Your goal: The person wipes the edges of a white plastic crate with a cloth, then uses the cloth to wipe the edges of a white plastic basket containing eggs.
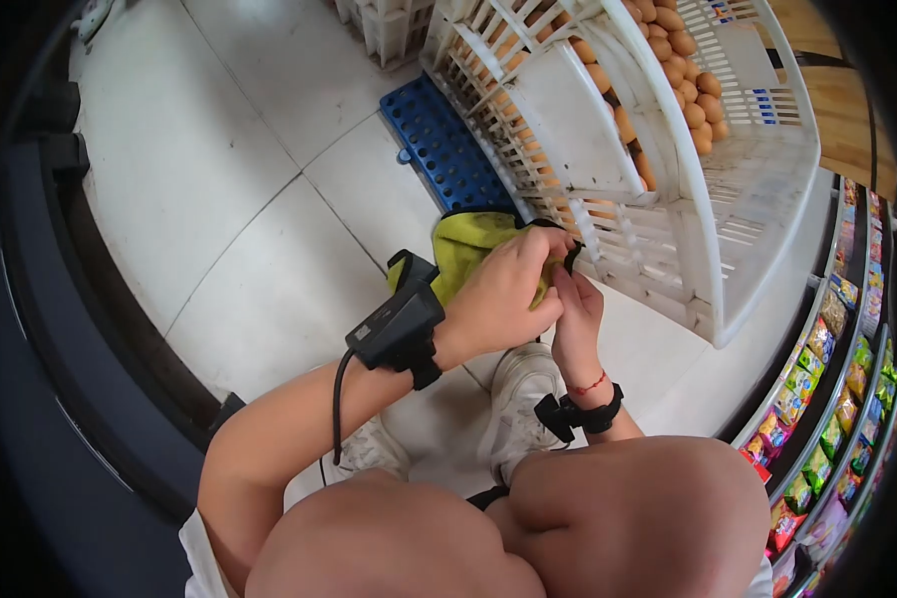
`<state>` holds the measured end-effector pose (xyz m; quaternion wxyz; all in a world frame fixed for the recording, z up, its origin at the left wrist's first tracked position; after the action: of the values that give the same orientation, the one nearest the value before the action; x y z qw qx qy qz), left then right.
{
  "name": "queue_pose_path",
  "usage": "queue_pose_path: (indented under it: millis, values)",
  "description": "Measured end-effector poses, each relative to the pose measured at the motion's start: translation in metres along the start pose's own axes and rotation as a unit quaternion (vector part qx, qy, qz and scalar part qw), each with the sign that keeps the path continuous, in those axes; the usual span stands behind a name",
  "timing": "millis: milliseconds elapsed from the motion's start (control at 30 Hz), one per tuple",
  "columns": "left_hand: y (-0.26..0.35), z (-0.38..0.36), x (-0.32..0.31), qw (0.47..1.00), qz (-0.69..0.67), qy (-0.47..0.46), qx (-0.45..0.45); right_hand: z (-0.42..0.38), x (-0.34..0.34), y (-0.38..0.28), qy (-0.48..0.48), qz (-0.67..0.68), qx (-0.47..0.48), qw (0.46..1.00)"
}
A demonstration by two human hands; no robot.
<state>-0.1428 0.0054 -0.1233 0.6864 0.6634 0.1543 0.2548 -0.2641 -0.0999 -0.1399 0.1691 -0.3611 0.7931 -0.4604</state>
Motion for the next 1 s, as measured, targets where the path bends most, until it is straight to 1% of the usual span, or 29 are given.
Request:
queue_pose_path:
  millis: [33,67,100,167,200,233,267,300,367,400,433,467,500,533,600,633,700,733,800,833,867,900,933,1000]
  values:
    - [0.006,0.0,-0.001,1.0,-0.002,0.001,-0.001,-0.004,-0.005,-0.008,0.023,-0.007,0.025,0.999]
    - [0.012,-0.002,-0.002,0.998,-0.065,0.019,-0.011,-0.007,-0.01,-0.014,0.044,-0.013,0.049,0.998]
    - [0.015,-0.002,-0.002,0.991,-0.126,0.037,-0.021,-0.01,-0.015,-0.02,0.042,-0.014,0.049,0.998]
    - [0.013,-0.005,-0.007,0.992,-0.118,0.049,-0.02,-0.018,-0.021,-0.027,0.081,0.03,0.073,0.994]
    - [0.011,-0.005,-0.007,0.992,-0.108,0.06,-0.023,-0.017,-0.021,-0.025,0.081,0.031,0.072,0.994]
    - [0.006,-0.006,-0.007,0.992,-0.106,0.058,-0.024,-0.013,-0.021,-0.021,0.053,0.032,0.054,0.997]
    - [0.0,-0.008,-0.007,0.997,-0.07,0.037,-0.018,-0.011,-0.021,-0.018,0.025,0.032,0.036,0.999]
    - [-0.001,-0.008,-0.006,0.999,-0.034,0.017,-0.013,-0.011,-0.021,-0.019,0.025,0.033,0.036,0.999]
    - [0.003,-0.015,-0.009,0.999,-0.051,0.008,-0.009,-0.01,-0.02,-0.021,0.025,-0.01,0.038,0.999]
    - [0.007,-0.019,-0.01,0.998,-0.07,0.001,-0.003,-0.011,-0.019,-0.02,0.023,-0.01,0.037,0.999]
    - [0.009,-0.022,-0.011,0.998,-0.069,0.003,-0.003,-0.012,-0.016,-0.018,0.039,-0.019,0.051,0.998]
    - [0.01,-0.024,-0.012,0.996,-0.081,0.003,-0.032,-0.013,-0.015,-0.018,0.055,-0.028,0.065,0.996]
    - [0.012,-0.025,-0.013,0.994,-0.093,0.003,-0.061,-0.016,-0.017,-0.023,0.067,-0.025,0.057,0.996]
    - [0.013,-0.024,-0.014,0.994,-0.094,0.003,-0.061,-0.018,-0.017,-0.024,0.067,-0.026,0.057,0.996]
    - [0.016,-0.022,-0.016,0.992,-0.086,0.035,-0.08,-0.021,-0.016,-0.025,0.074,-0.023,0.078,0.994]
    - [0.012,-0.022,-0.02,0.993,-0.086,0.032,-0.079,-0.02,-0.014,-0.025,0.077,-0.021,0.077,0.994]
    - [-0.003,-0.015,-0.024,0.987,-0.12,0.107,-0.024,-0.014,-0.011,-0.023,0.026,-0.003,0.069,0.997]
    - [-0.004,-0.01,-0.016,0.989,-0.035,0.145,-0.02,-0.015,-0.012,-0.026,0.027,-0.003,0.069,0.997]
    - [-0.006,-0.002,-0.002,0.989,-0.085,0.106,0.053,-0.019,-0.017,-0.035,0.02,-0.051,0.088,0.995]
    - [-0.009,0.001,0.003,0.989,-0.085,0.105,0.054,-0.02,-0.014,-0.038,0.021,-0.05,0.087,0.995]
    - [-0.011,0.004,0.008,0.995,-0.01,0.079,0.061,-0.02,-0.01,-0.042,-0.065,-0.109,0.12,0.985]
    - [-0.011,0.006,0.011,0.994,0.064,0.053,0.068,-0.02,-0.008,-0.044,-0.151,-0.167,0.153,0.962]
    - [-0.01,0.005,0.013,0.994,0.066,0.053,0.068,-0.02,-0.007,-0.045,-0.151,-0.166,0.153,0.962]
    - [-0.008,0.004,0.017,0.996,0.064,-0.017,0.054,-0.019,-0.008,-0.048,-0.193,-0.213,0.236,0.928]
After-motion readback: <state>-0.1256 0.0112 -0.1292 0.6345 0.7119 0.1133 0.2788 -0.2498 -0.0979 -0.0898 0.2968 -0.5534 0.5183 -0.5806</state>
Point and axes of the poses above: each hand's wrist, its own z-axis towards the middle knuckle, its own x-axis out of the back of the hand, y = z × x, the point moved 1 cm from there along z, towards the middle knuckle, and after that the axes turned 3 degrees about z, right-handed, at the moved point
